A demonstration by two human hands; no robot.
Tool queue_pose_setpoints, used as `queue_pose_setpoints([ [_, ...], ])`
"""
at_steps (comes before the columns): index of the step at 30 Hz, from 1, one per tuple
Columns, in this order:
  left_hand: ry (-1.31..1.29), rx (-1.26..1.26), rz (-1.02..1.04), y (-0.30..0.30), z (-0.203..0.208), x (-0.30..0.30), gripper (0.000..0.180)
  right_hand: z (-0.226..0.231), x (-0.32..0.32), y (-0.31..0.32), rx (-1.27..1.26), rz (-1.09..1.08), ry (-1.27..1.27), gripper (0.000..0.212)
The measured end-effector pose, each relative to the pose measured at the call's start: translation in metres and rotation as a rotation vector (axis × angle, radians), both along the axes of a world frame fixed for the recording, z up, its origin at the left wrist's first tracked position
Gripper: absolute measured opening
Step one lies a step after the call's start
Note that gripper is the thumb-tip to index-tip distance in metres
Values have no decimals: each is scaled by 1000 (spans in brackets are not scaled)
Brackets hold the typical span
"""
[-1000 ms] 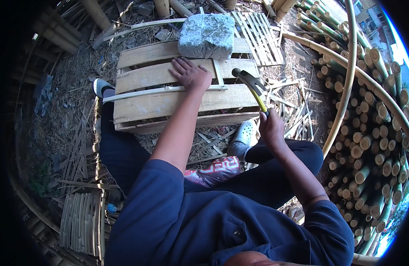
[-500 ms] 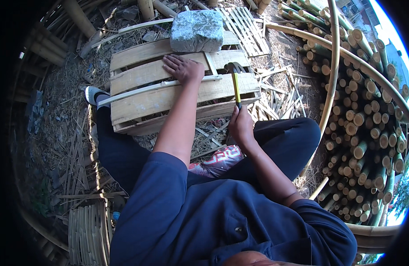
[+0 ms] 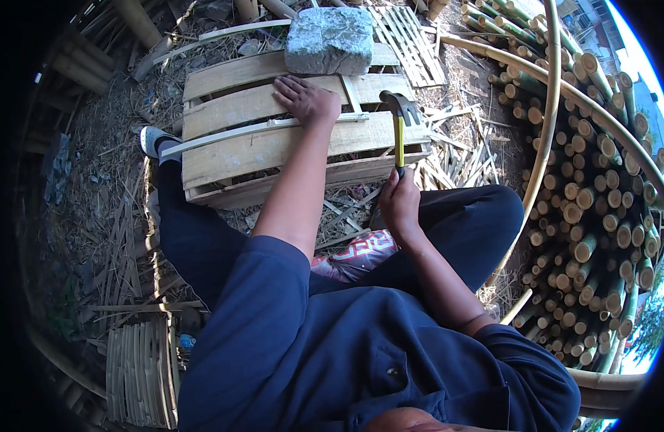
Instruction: The person assembles bamboo parts by aligning strips of wood and using a hammer to drive nails through them, while holding a large stone on the workspace to provide stability.
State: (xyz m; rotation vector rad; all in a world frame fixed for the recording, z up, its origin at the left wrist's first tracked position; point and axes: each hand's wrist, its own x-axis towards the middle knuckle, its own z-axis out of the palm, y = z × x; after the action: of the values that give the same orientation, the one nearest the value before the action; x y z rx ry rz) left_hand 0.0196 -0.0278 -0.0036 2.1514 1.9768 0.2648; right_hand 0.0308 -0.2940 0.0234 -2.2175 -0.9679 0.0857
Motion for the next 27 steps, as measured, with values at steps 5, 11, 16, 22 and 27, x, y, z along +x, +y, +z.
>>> queue_pose_setpoints([
  [5, -29, 25, -8, 4, -7, 0, 84, 3, -2, 3, -93, 48, 74, 25],
  [11, -57, 39, -21, 3, -9, 4, 88, -2, 4, 8, -383, 43, 108, 30],
  [16, -56, 30, -33, -1, -3, 2, 80, 26, -2, 5, -105, 60, 70, 28],
  [22, -76, 34, -22, -2, -1, 1, 78, 41, -12, 12, 64, 67, 180, 22],
  [27, -131, 90, -26, 3, -12, 0, 81, 50, 4, 14, 6, 41, 124, 29],
])
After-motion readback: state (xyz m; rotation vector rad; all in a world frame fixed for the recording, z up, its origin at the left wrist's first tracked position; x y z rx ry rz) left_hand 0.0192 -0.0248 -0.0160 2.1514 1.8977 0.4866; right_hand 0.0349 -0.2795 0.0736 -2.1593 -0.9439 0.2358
